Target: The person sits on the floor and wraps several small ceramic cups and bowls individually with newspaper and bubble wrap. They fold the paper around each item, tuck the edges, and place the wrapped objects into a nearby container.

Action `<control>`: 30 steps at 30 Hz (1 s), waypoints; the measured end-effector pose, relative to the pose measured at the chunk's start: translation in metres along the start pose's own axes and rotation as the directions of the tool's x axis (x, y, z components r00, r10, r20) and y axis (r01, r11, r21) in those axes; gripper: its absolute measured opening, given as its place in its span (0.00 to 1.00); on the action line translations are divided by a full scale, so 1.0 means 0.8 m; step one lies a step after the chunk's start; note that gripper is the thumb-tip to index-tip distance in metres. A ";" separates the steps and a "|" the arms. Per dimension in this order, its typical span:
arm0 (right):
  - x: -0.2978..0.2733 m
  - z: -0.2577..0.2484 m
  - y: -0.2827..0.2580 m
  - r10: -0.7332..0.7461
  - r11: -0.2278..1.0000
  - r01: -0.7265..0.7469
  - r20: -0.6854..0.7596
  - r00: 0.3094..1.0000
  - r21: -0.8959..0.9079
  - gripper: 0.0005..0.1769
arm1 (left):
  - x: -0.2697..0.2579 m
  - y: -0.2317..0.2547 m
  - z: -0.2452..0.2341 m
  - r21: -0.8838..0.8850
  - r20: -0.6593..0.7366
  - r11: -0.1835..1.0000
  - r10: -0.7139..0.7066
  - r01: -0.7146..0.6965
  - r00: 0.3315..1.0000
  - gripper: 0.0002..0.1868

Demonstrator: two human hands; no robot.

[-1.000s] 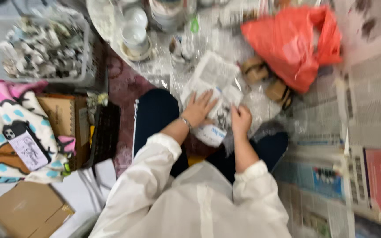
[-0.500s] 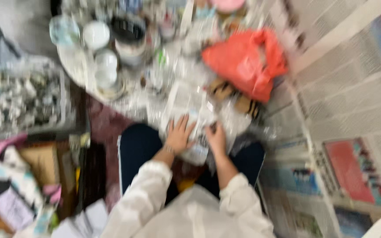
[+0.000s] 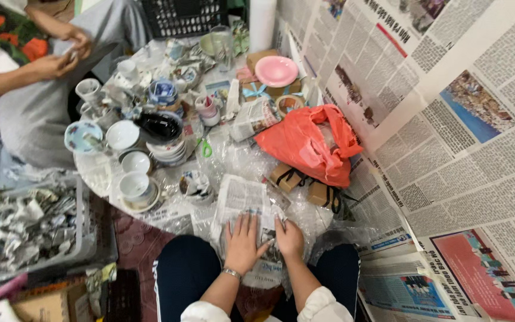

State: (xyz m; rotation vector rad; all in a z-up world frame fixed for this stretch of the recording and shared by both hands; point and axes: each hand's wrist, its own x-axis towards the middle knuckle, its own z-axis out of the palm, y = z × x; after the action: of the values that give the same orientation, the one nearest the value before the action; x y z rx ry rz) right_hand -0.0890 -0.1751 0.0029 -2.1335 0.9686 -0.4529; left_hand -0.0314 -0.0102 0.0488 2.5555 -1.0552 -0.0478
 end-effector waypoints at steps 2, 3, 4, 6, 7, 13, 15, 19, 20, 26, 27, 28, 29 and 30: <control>0.008 0.004 0.000 0.013 0.999 -0.013 -0.014 1.000 0.034 0.27 | 0.012 0.004 -0.004 -0.023 -0.028 0.999 0.038 -0.038 0.999 0.46; -0.004 0.003 0.007 0.032 0.998 -0.032 -0.010 0.999 0.046 0.27 | 0.006 0.009 -0.004 -0.035 -0.033 0.998 0.059 -0.060 0.998 0.46; -0.008 0.004 0.013 0.032 0.999 -0.031 -0.020 0.999 0.020 0.27 | 0.003 0.011 -0.004 -0.048 -0.038 0.996 0.080 -0.082 0.996 0.45; 0.012 0.014 0.023 0.037 0.998 -0.038 -0.021 0.999 -0.044 0.27 | 0.024 0.008 0.003 -0.041 0.009 0.985 0.166 -0.165 0.986 0.47; 0.011 0.018 0.031 0.042 0.998 -0.042 0.006 0.999 -0.048 0.28 | 0.024 0.007 0.007 -0.041 0.041 0.979 0.200 -0.198 0.979 0.47; -0.002 0.027 0.058 0.022 0.999 -0.021 0.042 0.999 -0.025 0.26 | -0.007 0.008 0.035 -0.025 0.080 0.980 0.197 -0.195 0.977 0.46; -0.005 0.023 0.046 -0.109 0.991 0.111 -0.028 0.994 0.072 0.21 | -0.009 0.005 0.033 0.023 0.160 0.984 0.173 -0.179 0.972 0.48; -0.020 0.006 0.022 -0.057 0.998 0.057 0.008 0.998 0.039 0.18 | -0.013 0.002 0.027 -0.050 0.093 0.988 0.148 -0.144 0.985 0.48; -0.015 0.004 0.015 -0.098 0.993 0.097 0.008 0.995 0.066 0.17 | -0.007 0.000 0.024 -0.060 0.077 0.987 0.156 -0.152 0.985 0.47; -0.036 0.002 0.043 -0.086 0.986 0.078 0.047 0.995 0.145 0.16 | -0.037 -0.006 0.060 -0.017 0.102 0.987 0.160 -0.159 0.982 0.48; -0.026 0.004 0.043 -0.229 0.888 0.223 -0.035 0.973 0.401 0.17 | -0.035 -0.007 0.065 -0.020 0.088 0.988 0.154 -0.153 0.984 0.49; -0.032 0.003 0.040 -0.210 0.896 0.198 -0.014 0.978 0.398 0.18 | -0.036 -0.004 0.066 -0.022 0.073 0.989 0.148 -0.147 0.986 0.49; -0.023 0.003 0.031 -0.208 0.899 0.193 -0.006 0.978 0.394 0.20 | -0.024 -0.004 0.065 -0.020 0.039 0.989 0.148 -0.147 0.988 0.50; -0.016 0.003 0.020 -0.206 0.901 0.189 0.002 0.979 0.390 0.22 | -0.013 -0.005 0.062 -0.015 0.057 0.990 0.138 -0.137 0.989 0.50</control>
State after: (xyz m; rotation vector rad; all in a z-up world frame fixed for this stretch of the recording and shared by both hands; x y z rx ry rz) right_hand -0.1035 -0.1712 -0.0109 -1.8725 0.5792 -0.6397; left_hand -0.0445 -0.0167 0.0005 2.4787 -1.2465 -0.0907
